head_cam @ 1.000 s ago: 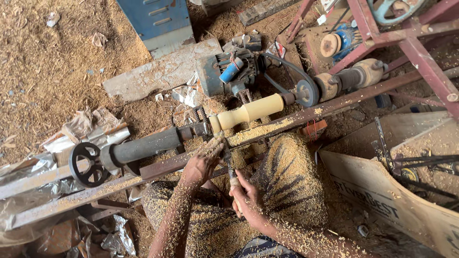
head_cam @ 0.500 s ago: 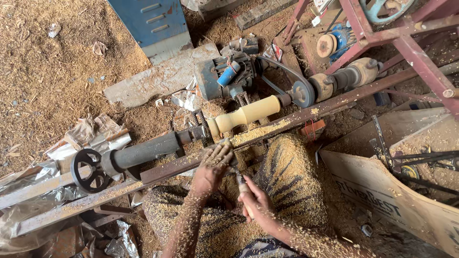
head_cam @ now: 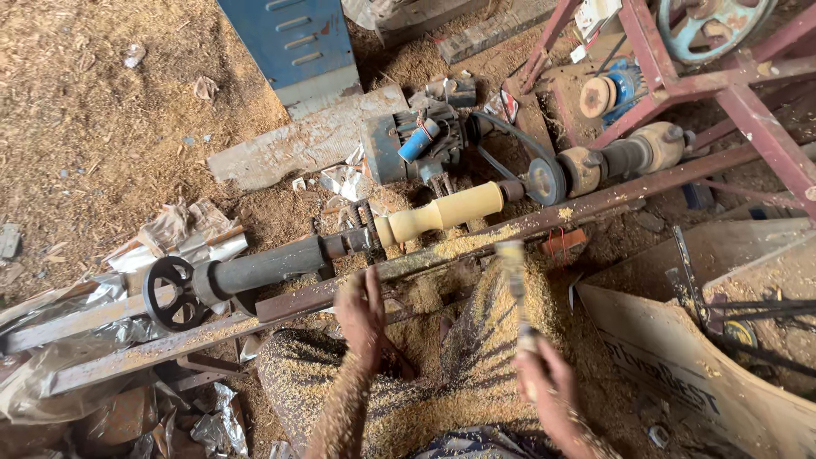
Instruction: The person shapes a piece of wood on a lathe using a chisel, holding the tool with both hands to carve the rotating wood.
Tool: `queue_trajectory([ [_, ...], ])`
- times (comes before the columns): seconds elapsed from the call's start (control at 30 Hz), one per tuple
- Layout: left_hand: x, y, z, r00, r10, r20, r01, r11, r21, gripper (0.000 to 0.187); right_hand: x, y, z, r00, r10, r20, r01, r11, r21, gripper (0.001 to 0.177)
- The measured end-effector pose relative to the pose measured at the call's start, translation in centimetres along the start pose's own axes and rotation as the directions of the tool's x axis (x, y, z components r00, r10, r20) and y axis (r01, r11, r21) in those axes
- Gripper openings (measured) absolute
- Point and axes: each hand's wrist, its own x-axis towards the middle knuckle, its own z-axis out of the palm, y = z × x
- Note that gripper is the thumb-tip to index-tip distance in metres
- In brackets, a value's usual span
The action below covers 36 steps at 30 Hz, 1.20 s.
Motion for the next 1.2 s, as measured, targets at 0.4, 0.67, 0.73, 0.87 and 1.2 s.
queue_trajectory([
  [0.4, 15.9, 2.2, 6.5, 0.818, 0.243, 0.522, -0.56, 0.548, 0.621, 0.078, 0.2, 3.2, -10.0, 0.916, 0.068, -0.395, 0.068, 0.945, 0.32, 0.031],
  [0.67, 14.7, 2.4, -1.3, 0.977, -0.211, -0.03, 0.173, 0.868, -0.465, 0.039, 0.1, 4.9, -11.0, 0.983, 0.034, -0.183, 0.031, 0.939, 0.343, 0.028],
  [0.73, 10.2, 2.2, -5.4, 0.867, -0.498, -0.023, 0.189, 0.372, -0.909, 0.025, -0.3, 3.8, -8.3, 0.984, 0.138, -0.112, -0.104, 0.96, 0.262, 0.03],
  [0.87, 3.9, -0.6, -5.1, 0.971, -0.161, -0.176, 0.134, 0.979, -0.157, 0.026, -0.4, -0.3, -2.7, 0.973, 0.098, 0.21, -0.144, 0.966, 0.216, 0.037],
  [1.2, -2.3, -2.4, -1.1, 0.637, 0.72, 0.276, -0.765, 0.544, 0.345, 0.071, -0.2, -1.9, 13.3, 0.906, 0.13, 0.403, -0.221, 0.957, 0.187, 0.039],
])
